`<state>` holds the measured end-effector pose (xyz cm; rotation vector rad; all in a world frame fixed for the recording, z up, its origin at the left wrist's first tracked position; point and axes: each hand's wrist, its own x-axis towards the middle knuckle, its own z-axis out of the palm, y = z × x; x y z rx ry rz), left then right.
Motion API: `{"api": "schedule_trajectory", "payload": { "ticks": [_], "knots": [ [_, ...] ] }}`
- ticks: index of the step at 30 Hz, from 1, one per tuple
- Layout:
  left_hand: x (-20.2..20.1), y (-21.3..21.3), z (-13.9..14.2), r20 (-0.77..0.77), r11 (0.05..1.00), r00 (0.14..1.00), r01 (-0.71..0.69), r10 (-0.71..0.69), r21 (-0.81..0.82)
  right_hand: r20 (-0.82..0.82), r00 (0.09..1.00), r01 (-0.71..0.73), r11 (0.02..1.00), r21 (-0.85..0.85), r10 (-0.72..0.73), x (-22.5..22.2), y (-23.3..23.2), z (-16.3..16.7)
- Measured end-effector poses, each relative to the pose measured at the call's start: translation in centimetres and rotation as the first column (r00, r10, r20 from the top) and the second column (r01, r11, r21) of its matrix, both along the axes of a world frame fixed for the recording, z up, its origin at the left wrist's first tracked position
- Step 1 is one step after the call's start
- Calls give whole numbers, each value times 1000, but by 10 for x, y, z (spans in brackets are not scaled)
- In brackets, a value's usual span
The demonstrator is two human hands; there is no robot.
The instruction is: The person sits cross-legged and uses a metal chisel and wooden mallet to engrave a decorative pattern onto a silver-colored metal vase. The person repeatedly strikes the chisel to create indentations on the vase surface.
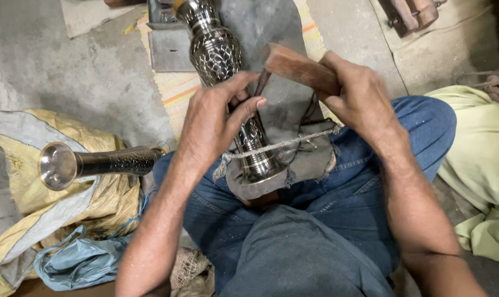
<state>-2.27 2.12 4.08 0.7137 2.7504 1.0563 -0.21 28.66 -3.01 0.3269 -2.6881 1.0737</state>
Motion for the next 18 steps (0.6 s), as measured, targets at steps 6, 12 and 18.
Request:
{"api": "schedule_trajectory", "payload": {
  "ticks": [6,12,18],
  "knots": [
    [17,1,-11,13,956,976,-214,216,201,-4,994,-106,954,279,112,-31,-5,60],
    [45,4,-32,134,768,895,-435,426,470,-133,913,-288,840,460,386,-61,-25,98],
    [60,13,-52,-6,672,815,-473,579,570,-220,849,-315,794,520,481,-58,-47,129]
  ]
}}
